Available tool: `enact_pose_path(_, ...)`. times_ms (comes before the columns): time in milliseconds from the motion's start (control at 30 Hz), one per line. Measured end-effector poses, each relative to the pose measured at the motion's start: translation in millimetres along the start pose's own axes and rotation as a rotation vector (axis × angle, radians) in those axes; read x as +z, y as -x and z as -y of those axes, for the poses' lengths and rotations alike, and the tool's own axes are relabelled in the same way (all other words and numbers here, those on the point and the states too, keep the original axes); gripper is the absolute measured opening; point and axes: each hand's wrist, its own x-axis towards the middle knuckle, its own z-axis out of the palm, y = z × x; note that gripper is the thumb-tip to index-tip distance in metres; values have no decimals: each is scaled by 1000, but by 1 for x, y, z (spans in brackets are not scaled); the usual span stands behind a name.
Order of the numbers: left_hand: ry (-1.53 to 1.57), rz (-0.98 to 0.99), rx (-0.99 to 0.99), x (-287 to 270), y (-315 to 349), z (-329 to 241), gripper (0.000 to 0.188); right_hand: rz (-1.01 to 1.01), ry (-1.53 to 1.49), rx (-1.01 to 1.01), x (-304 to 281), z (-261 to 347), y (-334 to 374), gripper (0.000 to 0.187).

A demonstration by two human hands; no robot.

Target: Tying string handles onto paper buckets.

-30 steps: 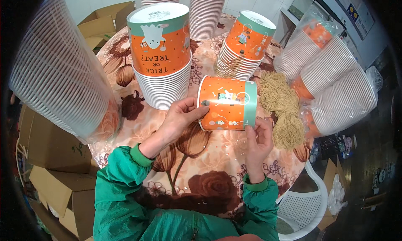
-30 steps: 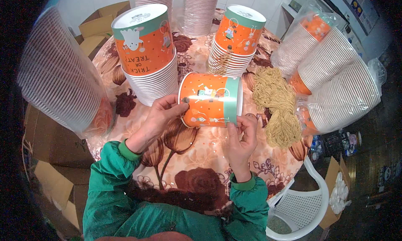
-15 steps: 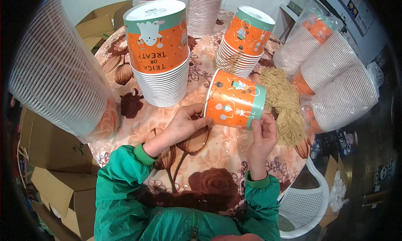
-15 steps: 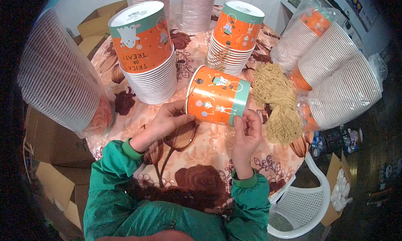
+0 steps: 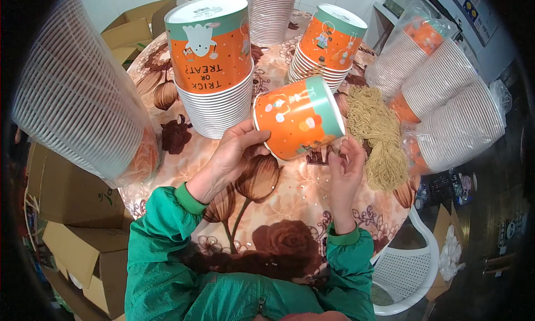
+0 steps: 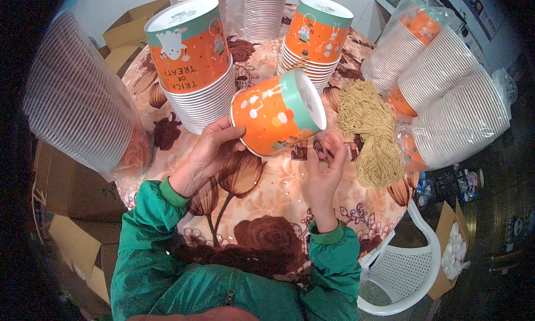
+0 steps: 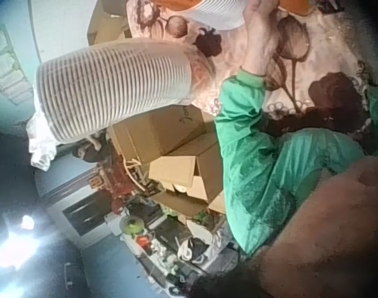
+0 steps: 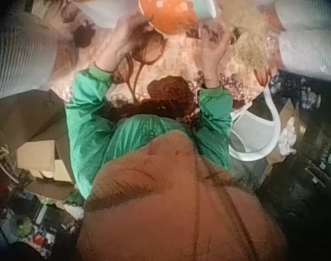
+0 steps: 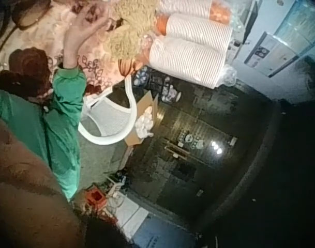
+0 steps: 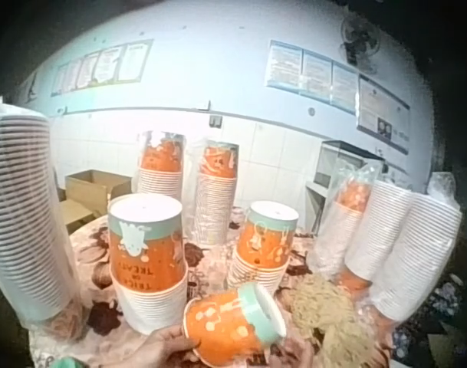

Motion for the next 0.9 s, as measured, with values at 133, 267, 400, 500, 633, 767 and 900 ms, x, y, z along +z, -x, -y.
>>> enact_pose_path(133, 189, -21, -50, 2, -2, -3, 25, 22, -202, 295, -3, -18, -1, 37)
enact_pose_path(267, 355, 54, -74, -12, -4, 0, 28, 135, -435, 521, -2, -24, 0, 34)
enact_pose_path(400, 460, 10, -130, -25, -12, 2, 35, 248, -719, 776, 0, -21, 5, 33)
enact_pose_path(500, 494, -22, -155, -33, -16, -1, 34, 197, -823, 882, -3, -24, 4, 32)
enact_pose_path(633, 559, 118, -188, -42, -17, 2, 35, 361, -1014, 968, -9, -26, 0, 22)
enact_pose_path(767, 525, 56, -175, -43, -17, 3, 36, 403, -1028, 942, -5, -12, 2, 16)
enact_pose_path(900, 407, -15, -174, -25, -15, 8, 32, 292, -1039, 917, -6, -16, 5, 13)
